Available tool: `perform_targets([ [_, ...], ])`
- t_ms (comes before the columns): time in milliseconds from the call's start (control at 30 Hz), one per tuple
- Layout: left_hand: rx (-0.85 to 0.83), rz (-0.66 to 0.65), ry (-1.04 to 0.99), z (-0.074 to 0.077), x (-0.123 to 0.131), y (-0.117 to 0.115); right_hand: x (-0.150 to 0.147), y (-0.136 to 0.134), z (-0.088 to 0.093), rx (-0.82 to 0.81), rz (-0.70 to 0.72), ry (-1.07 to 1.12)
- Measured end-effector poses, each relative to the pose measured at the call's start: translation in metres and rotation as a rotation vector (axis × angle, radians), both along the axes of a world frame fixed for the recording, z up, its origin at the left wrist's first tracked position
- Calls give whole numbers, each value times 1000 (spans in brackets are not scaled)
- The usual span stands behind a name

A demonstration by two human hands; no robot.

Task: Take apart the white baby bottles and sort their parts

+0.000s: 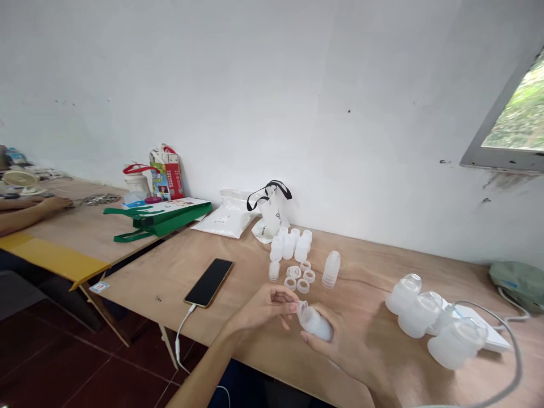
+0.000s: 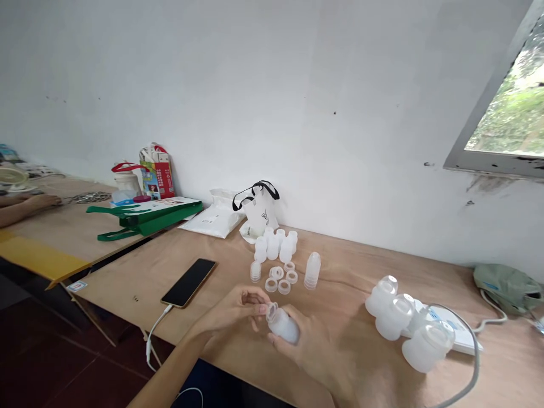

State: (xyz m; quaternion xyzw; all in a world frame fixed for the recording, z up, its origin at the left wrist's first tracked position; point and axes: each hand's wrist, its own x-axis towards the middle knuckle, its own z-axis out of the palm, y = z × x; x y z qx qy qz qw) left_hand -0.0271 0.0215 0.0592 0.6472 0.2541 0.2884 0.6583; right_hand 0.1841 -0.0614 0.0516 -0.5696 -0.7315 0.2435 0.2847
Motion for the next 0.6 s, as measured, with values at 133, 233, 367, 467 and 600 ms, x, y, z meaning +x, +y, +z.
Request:
perform_targets([
  [133,-87,78,-87,-2,-2,2,2,-3,4,-42,50,204],
  [233,-28,239,-107,-2,-6,11,4,-3,5,-14,-15,223],
  [367,293,424,69,14,-17,52,8,-3,5,-2,-77,221],
  [467,500,465,236,36,-22,91,8,-3,8,6,-77,223],
  [600,627,454,386,54,-20,118,6,-3,11,18,-57,224],
])
